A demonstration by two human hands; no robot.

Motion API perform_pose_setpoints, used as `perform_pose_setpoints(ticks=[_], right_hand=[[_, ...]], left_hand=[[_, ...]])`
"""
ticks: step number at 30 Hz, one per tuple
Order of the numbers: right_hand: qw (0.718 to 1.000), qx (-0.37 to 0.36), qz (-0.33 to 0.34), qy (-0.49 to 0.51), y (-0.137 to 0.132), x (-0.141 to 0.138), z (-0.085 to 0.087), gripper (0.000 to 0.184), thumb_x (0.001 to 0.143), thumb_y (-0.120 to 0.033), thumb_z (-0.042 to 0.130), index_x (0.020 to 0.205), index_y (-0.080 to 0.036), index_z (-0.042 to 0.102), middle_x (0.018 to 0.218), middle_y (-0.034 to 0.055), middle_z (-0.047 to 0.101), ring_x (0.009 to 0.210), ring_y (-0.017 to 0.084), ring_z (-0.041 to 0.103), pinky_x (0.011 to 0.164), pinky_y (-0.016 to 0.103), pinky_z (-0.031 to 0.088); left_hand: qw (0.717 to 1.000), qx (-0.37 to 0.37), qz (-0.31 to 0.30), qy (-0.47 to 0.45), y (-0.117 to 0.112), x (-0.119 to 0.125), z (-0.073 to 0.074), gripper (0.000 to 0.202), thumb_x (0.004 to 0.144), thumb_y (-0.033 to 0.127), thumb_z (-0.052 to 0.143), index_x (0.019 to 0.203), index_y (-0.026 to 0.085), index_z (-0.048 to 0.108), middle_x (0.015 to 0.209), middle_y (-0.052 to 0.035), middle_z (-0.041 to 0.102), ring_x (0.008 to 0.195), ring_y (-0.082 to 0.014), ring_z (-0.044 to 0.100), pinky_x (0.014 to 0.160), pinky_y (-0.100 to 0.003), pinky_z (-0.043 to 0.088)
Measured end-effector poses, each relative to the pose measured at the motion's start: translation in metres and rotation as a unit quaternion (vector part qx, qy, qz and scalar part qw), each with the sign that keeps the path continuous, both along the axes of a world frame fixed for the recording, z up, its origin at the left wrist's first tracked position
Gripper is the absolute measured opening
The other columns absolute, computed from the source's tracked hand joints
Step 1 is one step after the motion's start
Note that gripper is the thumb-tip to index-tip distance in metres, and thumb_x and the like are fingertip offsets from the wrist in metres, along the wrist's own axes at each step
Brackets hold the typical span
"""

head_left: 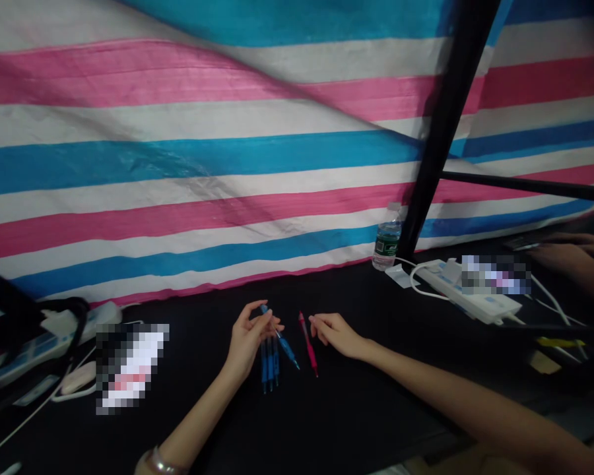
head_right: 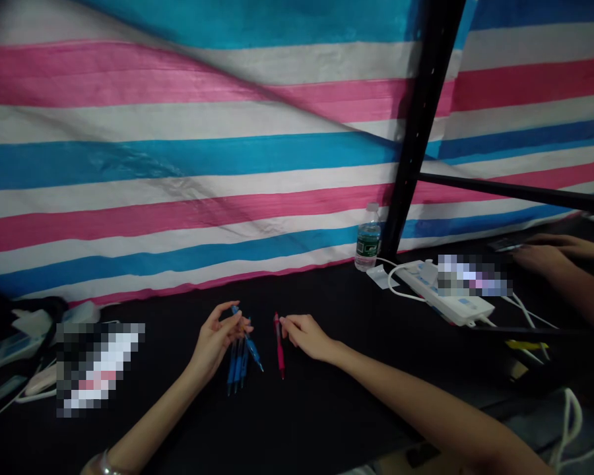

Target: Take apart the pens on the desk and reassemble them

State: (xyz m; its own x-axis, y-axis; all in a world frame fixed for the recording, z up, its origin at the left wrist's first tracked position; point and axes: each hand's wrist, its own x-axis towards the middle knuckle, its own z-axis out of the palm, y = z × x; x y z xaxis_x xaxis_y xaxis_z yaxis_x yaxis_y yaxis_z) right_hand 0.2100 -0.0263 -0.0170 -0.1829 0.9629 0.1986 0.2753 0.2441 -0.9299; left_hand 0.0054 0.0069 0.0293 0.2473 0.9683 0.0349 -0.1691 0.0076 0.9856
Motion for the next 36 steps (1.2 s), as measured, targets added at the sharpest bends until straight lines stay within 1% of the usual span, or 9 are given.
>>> perform_pose_setpoints(ticks=[3,8,14,16,21,27,32,36], right_hand=[[1.0,-0.004,0.002,-0.002,0.0002,0.0001,-0.0014,0.047,0.087,-0.053,0.034,0.065,-0.016,0.054,0.045,-0.0041,0.043,0.042,0.008,0.04,0.045,0.021,0.03],[1.0,-0.001,-0.002,-0.004,0.0003,-0.0007,-0.0013,0.047,0.087,-0.052,0.034,0.066,-0.015,0.055,0.045,-0.0041,0.043,0.042,0.008,0.04,0.045,0.021,0.03],[1.0,0.013,-0.002,-0.018,0.0004,-0.0005,-0.0015,0.045,0.088,-0.05,0.035,0.066,-0.015,0.054,0.045,-0.0045,0.042,0.043,0.008,0.04,0.046,0.02,0.03],[1.0,0.014,-0.003,-0.024,-0.0001,0.0,-0.0011,0.045,0.088,-0.05,0.035,0.065,-0.016,0.054,0.046,-0.0047,0.042,0.043,0.008,0.04,0.046,0.02,0.031],[0.999,0.017,-0.001,-0.036,-0.001,0.0002,0.0008,0.045,0.088,-0.049,0.034,0.066,-0.016,0.055,0.046,-0.0048,0.042,0.043,0.008,0.039,0.045,0.02,0.03],[0.999,0.02,-0.006,-0.048,-0.0022,-0.002,0.0029,0.044,0.088,-0.048,0.034,0.066,-0.016,0.055,0.046,-0.0046,0.043,0.044,0.008,0.04,0.047,0.02,0.031],[0.998,0.026,-0.008,-0.054,-0.0021,-0.003,0.0023,0.044,0.089,-0.047,0.034,0.066,-0.016,0.054,0.046,-0.0044,0.043,0.044,0.008,0.041,0.047,0.02,0.031],[0.996,0.044,-0.014,-0.08,-0.0035,-0.0025,0.0026,0.042,0.09,-0.044,0.034,0.067,-0.016,0.055,0.049,-0.0045,0.044,0.045,0.008,0.041,0.047,0.019,0.03]], left_hand=[[1.0,0.013,0.0,0.006,-0.001,0.0001,0.0004,0.051,0.067,0.034,0.069,0.109,0.017,0.046,0.07,-0.0036,0.067,0.065,-0.0192,0.067,0.059,-0.026,0.05],[1.0,0.021,0.002,0.008,-0.0018,-0.0004,0.0001,0.046,0.067,0.036,0.068,0.102,0.016,0.046,0.068,-0.0032,0.066,0.065,-0.0216,0.067,0.059,-0.029,0.051],[0.999,0.024,0.002,0.024,-0.002,0.0018,0.0004,0.057,0.068,0.037,0.067,0.115,0.018,0.041,0.069,-0.0021,0.066,0.064,-0.0202,0.067,0.058,-0.027,0.05],[0.999,0.029,0.004,0.02,-0.0024,0.0023,0.0008,0.055,0.068,0.037,0.067,0.113,0.018,0.042,0.069,-0.002,0.066,0.064,-0.0204,0.067,0.058,-0.027,0.05],[0.999,0.037,0.022,-0.004,-0.0023,0.0019,0.0012,0.044,0.068,0.036,0.068,0.1,0.016,0.045,0.067,-0.0023,0.066,0.064,-0.0213,0.067,0.057,-0.028,0.05],[0.999,0.042,0.022,-0.009,-0.0018,0.0017,-0.0007,0.044,0.069,0.035,0.067,0.102,0.016,0.044,0.067,-0.0019,0.066,0.063,-0.0201,0.067,0.056,-0.026,0.05],[0.999,0.049,0.018,-0.013,-0.0036,0.0015,-0.0028,0.038,0.071,0.036,0.065,0.094,0.017,0.042,0.068,-0.0024,0.066,0.067,-0.022,0.067,0.057,-0.028,0.051],[0.999,0.045,0.026,-0.014,-0.0041,0.0026,-0.0028,0.043,0.072,0.037,0.064,0.103,0.018,0.04,0.069,-0.0018,0.066,0.066,-0.021,0.067,0.059,-0.028,0.051]])
